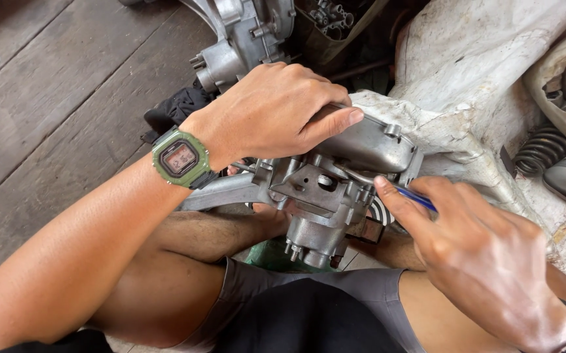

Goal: The person is working on a disassembled engine block, using a screwdriver to tighten bolts on a metal component attached to the engine. They repeatedly adjust and tighten the component throughout the clip.

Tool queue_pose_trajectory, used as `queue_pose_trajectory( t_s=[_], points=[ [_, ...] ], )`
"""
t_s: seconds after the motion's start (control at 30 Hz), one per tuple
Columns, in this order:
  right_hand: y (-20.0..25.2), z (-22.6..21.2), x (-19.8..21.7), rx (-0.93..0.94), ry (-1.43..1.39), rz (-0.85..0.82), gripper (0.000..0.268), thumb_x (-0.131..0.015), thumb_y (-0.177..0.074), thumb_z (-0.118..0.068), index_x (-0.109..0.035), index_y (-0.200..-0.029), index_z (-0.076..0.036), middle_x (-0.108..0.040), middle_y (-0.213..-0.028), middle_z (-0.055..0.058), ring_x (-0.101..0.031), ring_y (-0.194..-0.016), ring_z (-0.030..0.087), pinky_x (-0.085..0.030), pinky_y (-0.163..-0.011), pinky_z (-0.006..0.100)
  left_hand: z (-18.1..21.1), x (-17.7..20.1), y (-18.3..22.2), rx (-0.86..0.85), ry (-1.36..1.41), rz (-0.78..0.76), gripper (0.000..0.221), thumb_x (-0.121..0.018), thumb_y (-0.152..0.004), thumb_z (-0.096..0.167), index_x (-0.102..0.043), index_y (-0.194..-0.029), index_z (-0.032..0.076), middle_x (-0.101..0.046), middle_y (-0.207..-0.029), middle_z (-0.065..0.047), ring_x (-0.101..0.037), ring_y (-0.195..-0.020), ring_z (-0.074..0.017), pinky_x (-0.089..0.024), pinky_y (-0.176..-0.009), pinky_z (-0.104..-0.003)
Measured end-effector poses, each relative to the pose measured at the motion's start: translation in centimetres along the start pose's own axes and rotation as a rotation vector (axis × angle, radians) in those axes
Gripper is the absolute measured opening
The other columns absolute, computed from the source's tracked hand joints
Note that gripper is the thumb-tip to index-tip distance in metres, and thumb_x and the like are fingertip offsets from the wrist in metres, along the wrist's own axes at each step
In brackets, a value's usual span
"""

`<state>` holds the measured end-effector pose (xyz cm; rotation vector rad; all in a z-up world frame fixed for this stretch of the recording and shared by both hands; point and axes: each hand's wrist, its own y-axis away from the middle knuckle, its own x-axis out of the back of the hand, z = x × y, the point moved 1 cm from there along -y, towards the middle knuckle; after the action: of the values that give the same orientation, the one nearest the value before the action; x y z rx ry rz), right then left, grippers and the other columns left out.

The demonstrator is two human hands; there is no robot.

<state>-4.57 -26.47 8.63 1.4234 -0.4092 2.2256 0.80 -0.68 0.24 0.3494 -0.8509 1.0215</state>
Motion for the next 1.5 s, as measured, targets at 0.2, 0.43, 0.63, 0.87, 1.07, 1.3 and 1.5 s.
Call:
queue_pose_trajectory(
  t_s=[0.2,0.43,0.63,0.87,1.07,1.3,1.5],
  points=[
    [-1.1,-0.7,0.1,0.019,0.052,0.061,0.027,-0.073,-0.108,-0.018,-0.075,-0.125,-0.040,-0.069,-0.098,-0.013,-0.058,-0.064,0.008,-0.035,-0.043,0.023,0.0,-0.2,0.1,-0.004,-0.024,0.025,0.055,-0.035,-0.110,0.048,-0.068,-0.087,0.010,-0.073,-0.079,-0.008,-0.065,-0.071,-0.0439,-0.048,-0.059,-0.057],
    [-1.5,-1.0,0.1,0.038,0.091,0.009,0.042,-0.069,-0.097,-0.012,-0.073,-0.126,-0.042,-0.066,-0.097,-0.015,-0.058,-0.064,0.007,-0.039,-0.042,0.023,0.0,-0.2,0.2,0.002,-0.019,0.029,0.051,-0.038,-0.110,0.045,-0.068,-0.088,0.010,-0.073,-0.078,-0.007,-0.065,-0.072,-0.0415,-0.048,-0.061,-0.055],
    [-1.6,-1.2,0.4,0.029,0.111,0.045,0.026,-0.069,-0.108,-0.023,-0.073,-0.124,-0.043,-0.067,-0.096,-0.015,-0.059,-0.067,0.007,-0.038,-0.044,0.024,0.0,-0.2,0.3,-0.007,-0.044,0.025,0.052,-0.038,-0.111,0.046,-0.064,-0.084,0.010,-0.072,-0.077,-0.008,-0.064,-0.072,-0.0444,-0.048,-0.063,-0.057],
    [-1.3,-0.9,-0.1,0.015,0.194,-0.064,0.021,-0.063,-0.107,-0.031,-0.070,-0.119,-0.047,-0.061,-0.088,-0.015,-0.059,-0.064,0.007,-0.040,-0.045,0.024,0.1,0.0,0.3,-0.002,-0.039,0.036,0.053,-0.036,-0.111,0.046,-0.065,-0.085,0.009,-0.072,-0.075,-0.007,-0.064,-0.071,-0.0428,-0.048,-0.065,-0.055],
    [-1.5,-0.7,0.7,0.013,0.139,0.015,0.020,-0.071,-0.107,-0.029,-0.072,-0.119,-0.044,-0.065,-0.093,-0.015,-0.060,-0.064,0.008,-0.038,-0.044,0.024,0.1,0.1,0.3,0.010,-0.043,0.037,0.053,-0.037,-0.110,0.046,-0.066,-0.086,0.010,-0.072,-0.077,-0.008,-0.064,-0.071,-0.0440,-0.048,-0.062,-0.056],
    [-0.7,0.3,1.6,0.004,0.039,0.051,0.062,-0.068,-0.089,0.002,-0.074,-0.128,-0.045,-0.071,-0.105,-0.014,-0.063,-0.069,0.010,-0.039,-0.047,0.026,0.1,-0.2,0.2,-0.006,-0.038,0.041,0.052,-0.037,-0.110,0.047,-0.066,-0.087,0.010,-0.073,-0.077,-0.007,-0.065,-0.071,-0.0433,-0.048,-0.061,-0.057],
    [-0.3,0.5,1.0,0.003,0.050,0.038,0.058,-0.068,-0.087,0.000,-0.073,-0.122,-0.045,-0.071,-0.105,-0.014,-0.065,-0.073,0.009,-0.037,-0.047,0.025,0.1,-0.1,0.3,0.005,-0.045,0.045,0.053,-0.036,-0.110,0.047,-0.068,-0.090,0.009,-0.072,-0.076,-0.006,-0.065,-0.067,-0.0413,-0.048,-0.057,-0.054]
  ],
)
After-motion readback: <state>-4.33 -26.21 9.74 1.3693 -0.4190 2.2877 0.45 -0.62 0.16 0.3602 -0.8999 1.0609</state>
